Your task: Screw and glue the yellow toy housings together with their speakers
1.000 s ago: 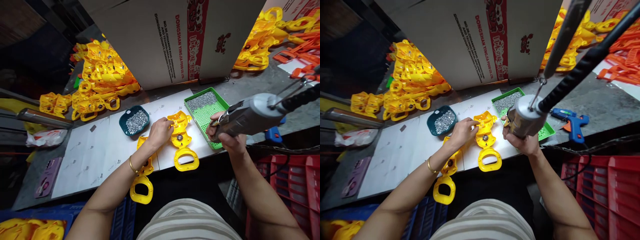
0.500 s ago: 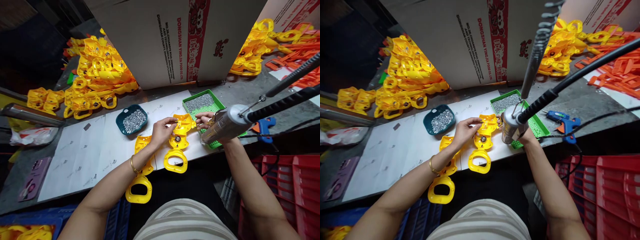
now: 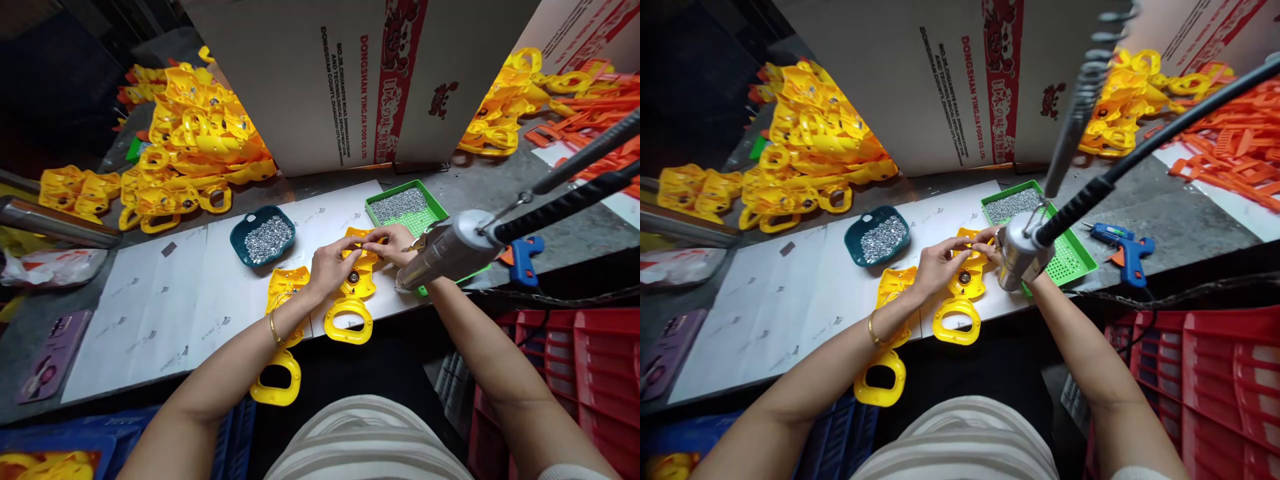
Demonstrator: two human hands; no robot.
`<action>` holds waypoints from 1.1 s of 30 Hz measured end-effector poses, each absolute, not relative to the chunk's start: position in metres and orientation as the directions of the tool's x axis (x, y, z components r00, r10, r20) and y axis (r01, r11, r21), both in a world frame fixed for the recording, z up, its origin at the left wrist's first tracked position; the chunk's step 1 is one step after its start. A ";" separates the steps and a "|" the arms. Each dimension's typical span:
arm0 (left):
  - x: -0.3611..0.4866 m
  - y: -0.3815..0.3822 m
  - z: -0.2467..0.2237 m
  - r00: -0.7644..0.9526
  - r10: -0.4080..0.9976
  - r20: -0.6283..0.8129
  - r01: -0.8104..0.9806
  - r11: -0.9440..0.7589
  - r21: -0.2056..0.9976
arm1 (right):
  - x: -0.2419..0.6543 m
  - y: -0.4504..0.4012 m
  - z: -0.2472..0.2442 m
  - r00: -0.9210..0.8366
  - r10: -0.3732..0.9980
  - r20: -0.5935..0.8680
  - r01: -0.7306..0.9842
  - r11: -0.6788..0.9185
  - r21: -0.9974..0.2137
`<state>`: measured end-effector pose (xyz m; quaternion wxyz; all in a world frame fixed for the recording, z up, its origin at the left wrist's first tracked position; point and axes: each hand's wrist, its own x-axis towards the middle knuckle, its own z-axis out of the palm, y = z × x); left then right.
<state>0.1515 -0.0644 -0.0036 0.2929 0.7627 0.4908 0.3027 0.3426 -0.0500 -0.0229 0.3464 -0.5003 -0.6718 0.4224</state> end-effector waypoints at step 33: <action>0.110 -0.097 -0.008 0.602 0.790 0.115 0.619 -0.553 0.558 | 0.342 -0.065 -0.010 -0.238 0.924 0.300 0.679 0.379 -0.628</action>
